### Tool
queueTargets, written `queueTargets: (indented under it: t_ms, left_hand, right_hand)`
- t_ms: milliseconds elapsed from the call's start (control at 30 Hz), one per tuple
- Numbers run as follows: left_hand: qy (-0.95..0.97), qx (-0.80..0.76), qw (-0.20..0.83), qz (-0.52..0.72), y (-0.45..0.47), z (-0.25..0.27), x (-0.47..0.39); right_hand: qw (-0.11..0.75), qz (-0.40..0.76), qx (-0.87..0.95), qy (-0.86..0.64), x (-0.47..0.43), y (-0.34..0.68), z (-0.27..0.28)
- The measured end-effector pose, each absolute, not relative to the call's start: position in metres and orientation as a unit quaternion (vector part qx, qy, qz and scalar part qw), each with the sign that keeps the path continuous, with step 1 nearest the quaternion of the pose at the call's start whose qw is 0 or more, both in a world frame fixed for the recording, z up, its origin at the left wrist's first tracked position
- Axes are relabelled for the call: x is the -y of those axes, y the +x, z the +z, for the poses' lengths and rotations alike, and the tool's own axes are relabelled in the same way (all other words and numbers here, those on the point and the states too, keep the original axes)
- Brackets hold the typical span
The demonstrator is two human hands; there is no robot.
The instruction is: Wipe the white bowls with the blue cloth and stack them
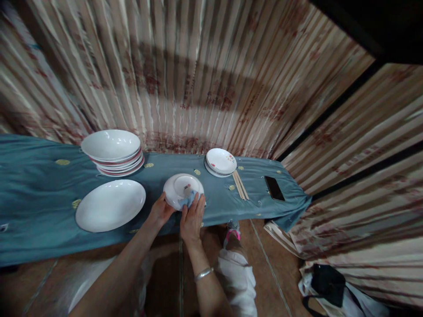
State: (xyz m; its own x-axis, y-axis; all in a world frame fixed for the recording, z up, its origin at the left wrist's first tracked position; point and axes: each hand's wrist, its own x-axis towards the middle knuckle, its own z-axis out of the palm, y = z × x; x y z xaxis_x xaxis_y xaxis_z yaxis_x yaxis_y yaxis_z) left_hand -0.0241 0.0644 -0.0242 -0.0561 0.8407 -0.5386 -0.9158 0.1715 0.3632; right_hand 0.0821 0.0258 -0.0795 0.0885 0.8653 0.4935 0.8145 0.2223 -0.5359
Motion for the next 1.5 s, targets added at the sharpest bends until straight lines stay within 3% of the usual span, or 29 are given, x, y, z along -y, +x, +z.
queueTargets:
  t_ms: [333, 533, 700, 1000, 1500]
  left_hand:
    - [-0.074, -0.317, 0.675, 0.662, -0.025, -0.02, -0.06]
    - [-0.11, -0.327, 0.671, 0.656, -0.029, -0.025, -0.058]
    - [-0.12, -0.321, 0.683, 0.645, -0.029, -0.021, -0.057]
    - [-0.072, -0.262, 0.747, 0.607, -0.038, -0.021, -0.058]
    - [-0.042, -0.364, 0.684, 0.63, -0.028, -0.04, -0.071]
  right_hand:
    - [0.246, -0.085, 0.847, -0.464, -0.025, 0.091, -0.071]
    - [0.13, -0.083, 0.938, -0.31, -0.05, 0.093, -0.035]
    - [0.092, -0.061, 0.963, -0.246, -0.073, 0.079, -0.008]
    - [0.074, -0.025, 0.953, -0.293, -0.12, 0.041, 0.005]
    - [0.109, 0.074, 0.857, -0.498, -0.172, 0.099, -0.012]
